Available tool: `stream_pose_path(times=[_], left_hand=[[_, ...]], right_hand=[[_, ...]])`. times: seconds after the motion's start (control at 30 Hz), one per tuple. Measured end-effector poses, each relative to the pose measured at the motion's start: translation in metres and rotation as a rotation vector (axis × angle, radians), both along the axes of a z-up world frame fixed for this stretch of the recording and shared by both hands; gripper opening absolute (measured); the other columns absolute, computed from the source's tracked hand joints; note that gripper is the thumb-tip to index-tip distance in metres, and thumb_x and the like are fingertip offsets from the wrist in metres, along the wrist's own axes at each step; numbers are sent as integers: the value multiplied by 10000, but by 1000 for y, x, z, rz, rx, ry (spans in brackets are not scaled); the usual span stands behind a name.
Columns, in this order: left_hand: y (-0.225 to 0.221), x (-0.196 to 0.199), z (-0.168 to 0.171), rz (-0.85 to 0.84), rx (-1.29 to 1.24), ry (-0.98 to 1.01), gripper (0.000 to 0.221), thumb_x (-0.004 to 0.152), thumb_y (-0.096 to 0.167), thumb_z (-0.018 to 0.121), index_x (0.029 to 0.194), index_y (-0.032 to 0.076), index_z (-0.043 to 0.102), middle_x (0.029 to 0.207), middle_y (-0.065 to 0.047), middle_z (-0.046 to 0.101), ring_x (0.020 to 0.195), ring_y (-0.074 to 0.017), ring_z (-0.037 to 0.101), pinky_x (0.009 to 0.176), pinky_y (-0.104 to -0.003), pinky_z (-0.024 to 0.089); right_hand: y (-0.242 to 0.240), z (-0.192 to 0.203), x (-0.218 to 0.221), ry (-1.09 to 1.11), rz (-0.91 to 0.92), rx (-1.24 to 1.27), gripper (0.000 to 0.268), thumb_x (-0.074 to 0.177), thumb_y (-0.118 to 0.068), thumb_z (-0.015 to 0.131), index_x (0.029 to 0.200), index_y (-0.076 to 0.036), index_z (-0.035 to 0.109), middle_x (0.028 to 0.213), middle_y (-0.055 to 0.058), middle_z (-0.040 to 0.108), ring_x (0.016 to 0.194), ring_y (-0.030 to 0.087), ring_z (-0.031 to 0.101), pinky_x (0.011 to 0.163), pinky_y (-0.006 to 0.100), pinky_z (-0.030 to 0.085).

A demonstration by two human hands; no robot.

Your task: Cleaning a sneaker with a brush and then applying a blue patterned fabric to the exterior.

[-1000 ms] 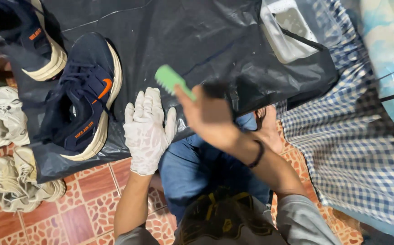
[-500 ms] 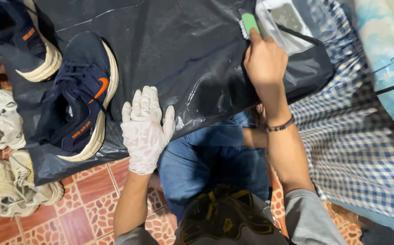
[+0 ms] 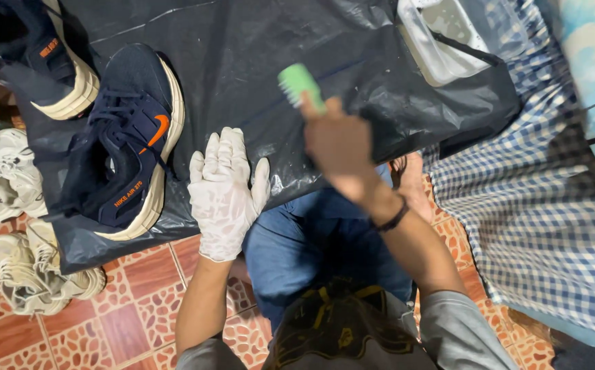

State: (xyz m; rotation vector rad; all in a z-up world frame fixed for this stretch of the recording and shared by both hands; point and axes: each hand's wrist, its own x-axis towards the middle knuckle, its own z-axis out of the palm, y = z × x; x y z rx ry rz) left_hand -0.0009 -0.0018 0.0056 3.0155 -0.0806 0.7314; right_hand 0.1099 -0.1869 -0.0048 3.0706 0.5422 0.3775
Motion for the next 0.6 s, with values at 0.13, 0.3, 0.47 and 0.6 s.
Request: stream_pose_path(times=[0.13,0.3,0.47,0.6], left_hand=[[0,2,-1,9,27,-27,642,1053,514,488,1483,46,577,1411,-186,659,1348,-336,602,1100,-531,436],[0,-2,-1,8,24,-44,644,1049,516,490,1480,47,582,1391,-187,671,1335,-333,611,1090,-527,446],[0,-1,-2,-3,15,-38,634,1046,492,510,1479,33,576,1393,-200,665,1327,-347,613,1085,-535,447],[-1,0,-2,4,9,-22,653,1043,500,510,1493,29,559,1413,-208,648,1340,-350,601,1095,-540,436]], right_hand=[[-63,1,46,-376,-55,-78,450,833,-270,716,1280,-320,741,777,-25,608,535,224,704,477,374,570],[-63,42,29,-312,-277,4,437,952,-198,606,1381,-255,669,842,36,617,627,302,724,594,436,604],[9,42,-50,-47,74,139,474,931,-156,571,1382,-297,613,876,17,526,587,270,705,501,449,588],[19,-2,-35,182,211,179,539,908,-220,550,1442,-288,572,921,88,545,555,342,703,543,549,592]])
